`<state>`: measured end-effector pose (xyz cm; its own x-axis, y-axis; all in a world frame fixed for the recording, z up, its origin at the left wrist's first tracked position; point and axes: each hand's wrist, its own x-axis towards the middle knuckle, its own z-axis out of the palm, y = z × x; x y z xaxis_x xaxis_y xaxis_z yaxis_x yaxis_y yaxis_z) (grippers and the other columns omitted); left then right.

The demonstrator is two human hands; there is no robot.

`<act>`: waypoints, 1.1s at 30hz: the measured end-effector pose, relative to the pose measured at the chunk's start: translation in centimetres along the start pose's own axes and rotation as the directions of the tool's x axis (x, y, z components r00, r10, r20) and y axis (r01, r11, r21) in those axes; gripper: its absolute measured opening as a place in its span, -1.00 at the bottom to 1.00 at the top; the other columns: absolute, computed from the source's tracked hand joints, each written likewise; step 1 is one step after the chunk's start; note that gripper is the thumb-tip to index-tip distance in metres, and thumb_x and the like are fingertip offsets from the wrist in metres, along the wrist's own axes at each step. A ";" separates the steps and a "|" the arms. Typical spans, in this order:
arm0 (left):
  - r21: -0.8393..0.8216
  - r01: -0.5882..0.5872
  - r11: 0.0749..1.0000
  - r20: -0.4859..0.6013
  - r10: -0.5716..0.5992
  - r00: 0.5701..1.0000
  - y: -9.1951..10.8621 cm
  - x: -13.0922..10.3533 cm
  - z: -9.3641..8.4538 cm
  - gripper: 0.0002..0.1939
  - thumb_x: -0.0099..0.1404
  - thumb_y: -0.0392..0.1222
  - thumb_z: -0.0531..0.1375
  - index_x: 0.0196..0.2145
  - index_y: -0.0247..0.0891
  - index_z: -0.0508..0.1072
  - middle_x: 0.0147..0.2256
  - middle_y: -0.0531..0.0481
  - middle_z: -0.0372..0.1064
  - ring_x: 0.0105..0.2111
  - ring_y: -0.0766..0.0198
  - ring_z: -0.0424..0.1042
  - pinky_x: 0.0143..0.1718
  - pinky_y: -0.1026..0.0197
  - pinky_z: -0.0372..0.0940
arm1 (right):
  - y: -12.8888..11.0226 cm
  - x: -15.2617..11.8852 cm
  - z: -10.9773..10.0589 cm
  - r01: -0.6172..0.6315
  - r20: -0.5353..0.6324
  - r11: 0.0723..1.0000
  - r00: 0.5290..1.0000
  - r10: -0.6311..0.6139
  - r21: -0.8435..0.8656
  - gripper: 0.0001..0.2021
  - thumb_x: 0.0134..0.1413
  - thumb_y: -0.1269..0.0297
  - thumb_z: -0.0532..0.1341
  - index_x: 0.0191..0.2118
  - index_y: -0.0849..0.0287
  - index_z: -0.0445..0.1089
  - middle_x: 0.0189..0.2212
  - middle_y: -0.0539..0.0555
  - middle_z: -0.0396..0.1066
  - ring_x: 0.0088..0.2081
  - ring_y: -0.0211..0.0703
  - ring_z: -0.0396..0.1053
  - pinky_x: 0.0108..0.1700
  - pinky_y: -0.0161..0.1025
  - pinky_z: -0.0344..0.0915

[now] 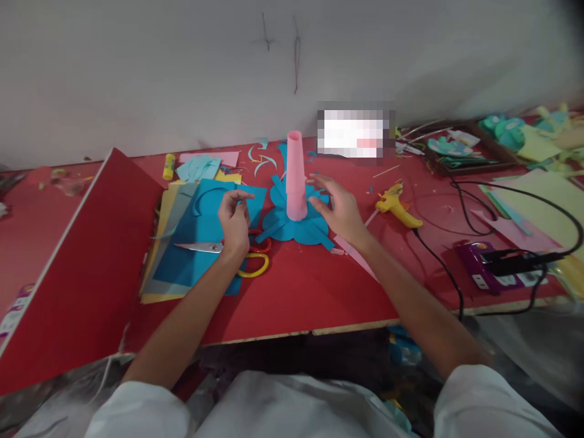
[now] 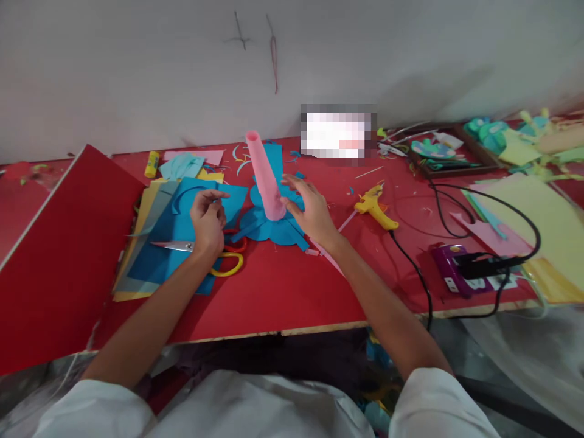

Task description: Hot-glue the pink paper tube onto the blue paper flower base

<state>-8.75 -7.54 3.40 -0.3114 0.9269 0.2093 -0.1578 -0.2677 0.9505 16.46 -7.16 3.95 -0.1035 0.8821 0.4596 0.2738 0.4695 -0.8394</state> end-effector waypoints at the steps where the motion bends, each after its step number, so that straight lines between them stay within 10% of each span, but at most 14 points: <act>1: 0.001 0.004 1.000 0.001 -0.004 1.000 0.0 0.0 0.1 -0.94 0.33 -0.24 0.29 -0.26 -0.21 0.46 -0.36 0.11 0.45 -0.66 0.50 -0.01 -0.66 0.29 -0.16 | 0.1 -0.3 -0.3 -0.014 -0.035 1.000 0.999 0.015 0.022 -0.52 0.32 -0.21 0.30 0.23 -0.18 0.50 0.15 0.05 0.61 0.17 0.13 0.52 0.29 0.20 0.40; 19: 0.058 -0.025 0.998 0.045 0.023 0.999 -0.1 0.0 0.0 -0.96 0.33 -0.31 0.26 -0.26 -0.21 0.50 -0.47 0.15 0.29 -0.66 0.49 0.01 -0.67 0.30 -0.12 | 1.9 -1.5 -0.4 -0.003 -0.033 0.984 0.999 -0.003 -0.177 -0.56 0.46 -0.22 0.10 0.00 -0.12 0.64 -0.09 0.09 0.66 0.03 0.16 0.48 0.18 0.19 0.37; 25: 0.073 -0.030 0.997 0.068 0.025 0.997 -0.1 -0.1 0.1 -0.95 0.29 -0.26 0.28 -0.26 -0.18 0.48 -0.32 0.10 0.47 -0.65 0.49 0.03 -0.66 0.30 -0.09 | 1.9 -1.6 -0.2 0.102 -0.118 0.959 0.984 -0.137 -0.266 -0.89 0.33 0.18 0.28 -0.23 -0.02 0.36 -0.29 0.04 0.46 -0.20 0.00 0.43 -0.08 -0.03 0.37; 33: 0.107 -0.071 0.992 0.069 0.064 0.996 -0.6 0.1 0.0 -0.96 0.30 -0.27 0.26 -0.26 -0.20 0.48 -0.39 0.11 0.43 -0.67 0.47 0.03 -0.67 0.25 -0.11 | 1.5 -1.5 -0.2 0.212 -0.063 0.919 0.967 -0.246 -0.333 -0.74 0.12 0.60 0.09 -0.39 0.03 0.21 -0.25 0.07 0.38 -0.11 -0.04 0.42 -0.03 -0.04 0.35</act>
<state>-8.74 -7.26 2.86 -0.2555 0.9238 0.2851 -0.0342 -0.3034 0.9523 17.19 -7.82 2.07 -0.1074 0.7351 0.6694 0.5484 0.6054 -0.5768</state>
